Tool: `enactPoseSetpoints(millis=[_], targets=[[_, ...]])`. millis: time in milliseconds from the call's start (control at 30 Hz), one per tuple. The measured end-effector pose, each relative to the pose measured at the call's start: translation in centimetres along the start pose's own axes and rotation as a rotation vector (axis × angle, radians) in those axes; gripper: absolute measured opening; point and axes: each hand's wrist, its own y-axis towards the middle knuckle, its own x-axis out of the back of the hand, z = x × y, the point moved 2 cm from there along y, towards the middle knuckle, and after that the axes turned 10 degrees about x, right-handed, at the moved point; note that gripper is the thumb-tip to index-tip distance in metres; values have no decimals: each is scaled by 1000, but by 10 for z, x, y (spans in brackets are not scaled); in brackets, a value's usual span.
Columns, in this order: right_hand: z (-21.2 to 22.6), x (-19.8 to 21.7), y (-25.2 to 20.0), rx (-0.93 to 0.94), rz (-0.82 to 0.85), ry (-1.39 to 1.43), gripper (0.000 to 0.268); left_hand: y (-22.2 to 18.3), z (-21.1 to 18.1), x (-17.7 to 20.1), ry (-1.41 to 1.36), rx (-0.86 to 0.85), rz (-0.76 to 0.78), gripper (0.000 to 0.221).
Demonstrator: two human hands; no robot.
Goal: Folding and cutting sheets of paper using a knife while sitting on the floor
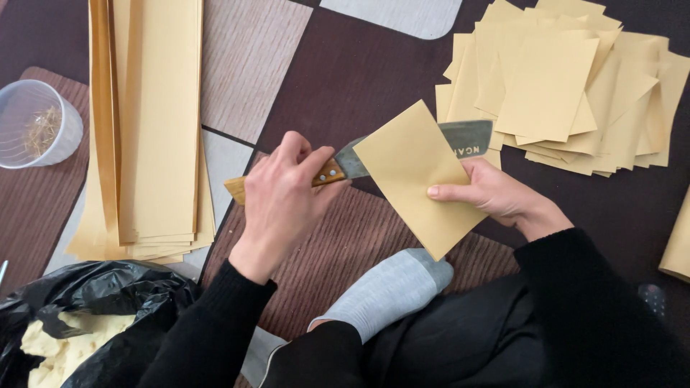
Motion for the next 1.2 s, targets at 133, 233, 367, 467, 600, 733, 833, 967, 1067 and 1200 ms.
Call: enactPoseSetpoints(millis=[133, 233, 367, 467, 600, 733, 833, 967, 1067, 1200], targets=[[2, 2, -1, 2, 1, -2, 33, -2, 16, 6, -20, 7, 23, 49], [2, 10, -1, -31, -5, -28, 34, -6, 37, 18, -13, 52, 64, 51], [8, 15, -5, -34, -23, -36, 36, -9, 58, 41, 49, 118, 88, 54], [10, 14, -5, -2, -42, -14, 32, -10, 57, 47, 92, 125, 84, 54], [4, 12, -4, -4, -42, -20, 32, -11, 52, 13, 25, 92, 92, 50], [-1, 7, -4, -27, -26, -22, 31, -1, 14, 3, -1, 41, 55, 51], [0, 4, -4, -26, -1, -22, 34, 4, 5, 1, -2, -11, 5, 44], [4, 3, -5, -31, 11, -23, 33, 2, 18, -1, -16, 1, 40, 49], [3, 6, -6, -27, -5, -24, 32, -4, 39, 8, -27, 62, 88, 51], [-3, 17, -1, -26, -25, -10, 33, -13, 61, 36, 55, 123, 99, 51]])
